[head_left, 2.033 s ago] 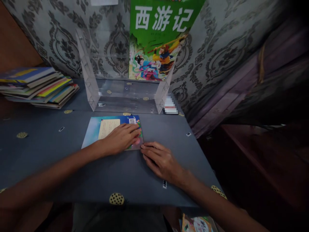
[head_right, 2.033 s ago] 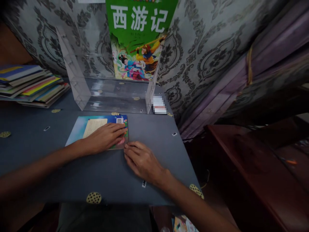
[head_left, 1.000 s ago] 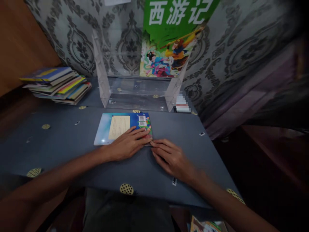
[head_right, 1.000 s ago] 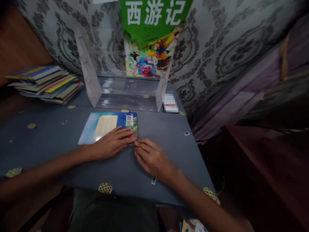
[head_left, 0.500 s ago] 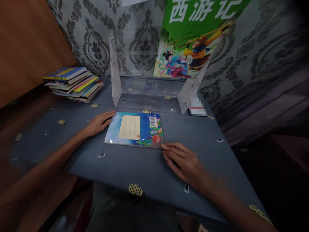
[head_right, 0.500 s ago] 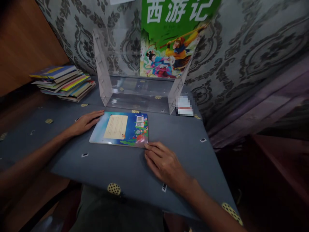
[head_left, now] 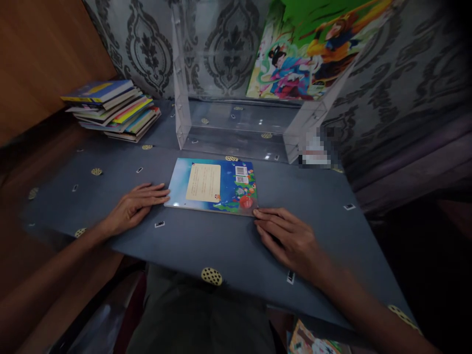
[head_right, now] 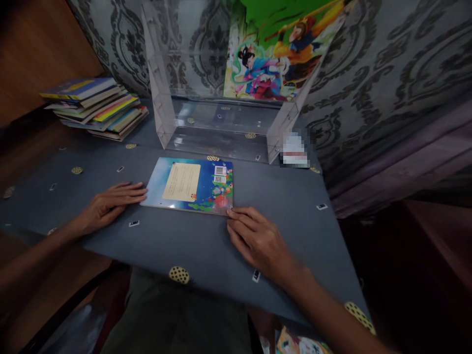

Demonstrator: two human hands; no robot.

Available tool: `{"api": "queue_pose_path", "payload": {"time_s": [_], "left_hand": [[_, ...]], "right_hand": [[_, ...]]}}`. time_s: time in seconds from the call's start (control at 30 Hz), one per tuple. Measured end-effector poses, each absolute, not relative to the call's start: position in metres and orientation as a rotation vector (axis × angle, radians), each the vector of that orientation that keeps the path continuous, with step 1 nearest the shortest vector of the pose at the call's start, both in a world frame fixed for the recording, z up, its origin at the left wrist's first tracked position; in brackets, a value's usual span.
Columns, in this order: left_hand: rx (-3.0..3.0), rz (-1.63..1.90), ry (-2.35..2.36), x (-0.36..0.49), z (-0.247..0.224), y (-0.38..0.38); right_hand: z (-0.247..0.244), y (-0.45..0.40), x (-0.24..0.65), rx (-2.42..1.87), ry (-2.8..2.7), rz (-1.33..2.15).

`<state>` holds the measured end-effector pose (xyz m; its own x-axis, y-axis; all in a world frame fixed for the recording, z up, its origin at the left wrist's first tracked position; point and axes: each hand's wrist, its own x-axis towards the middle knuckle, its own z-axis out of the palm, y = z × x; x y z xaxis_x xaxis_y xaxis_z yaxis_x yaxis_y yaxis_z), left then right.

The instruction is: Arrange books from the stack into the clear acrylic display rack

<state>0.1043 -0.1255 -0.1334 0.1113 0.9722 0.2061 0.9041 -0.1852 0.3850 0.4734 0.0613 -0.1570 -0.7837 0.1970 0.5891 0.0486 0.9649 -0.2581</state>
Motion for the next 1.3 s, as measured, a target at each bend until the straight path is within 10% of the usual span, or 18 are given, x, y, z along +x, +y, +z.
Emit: {"api": "queue_pose_path", "payload": {"time_s": [0.77, 1.3], "left_hand": [[2.716, 0.349, 1.54, 0.212, -0.132, -0.052], [2.176, 0.438, 2.345, 0.119, -0.142, 0.0]], "right_hand": [[-0.152, 0.059, 0.474, -0.203, -2.485, 0.27], [-0.151, 0.046, 0.475, -0.476, -2.51, 0.116]]}}
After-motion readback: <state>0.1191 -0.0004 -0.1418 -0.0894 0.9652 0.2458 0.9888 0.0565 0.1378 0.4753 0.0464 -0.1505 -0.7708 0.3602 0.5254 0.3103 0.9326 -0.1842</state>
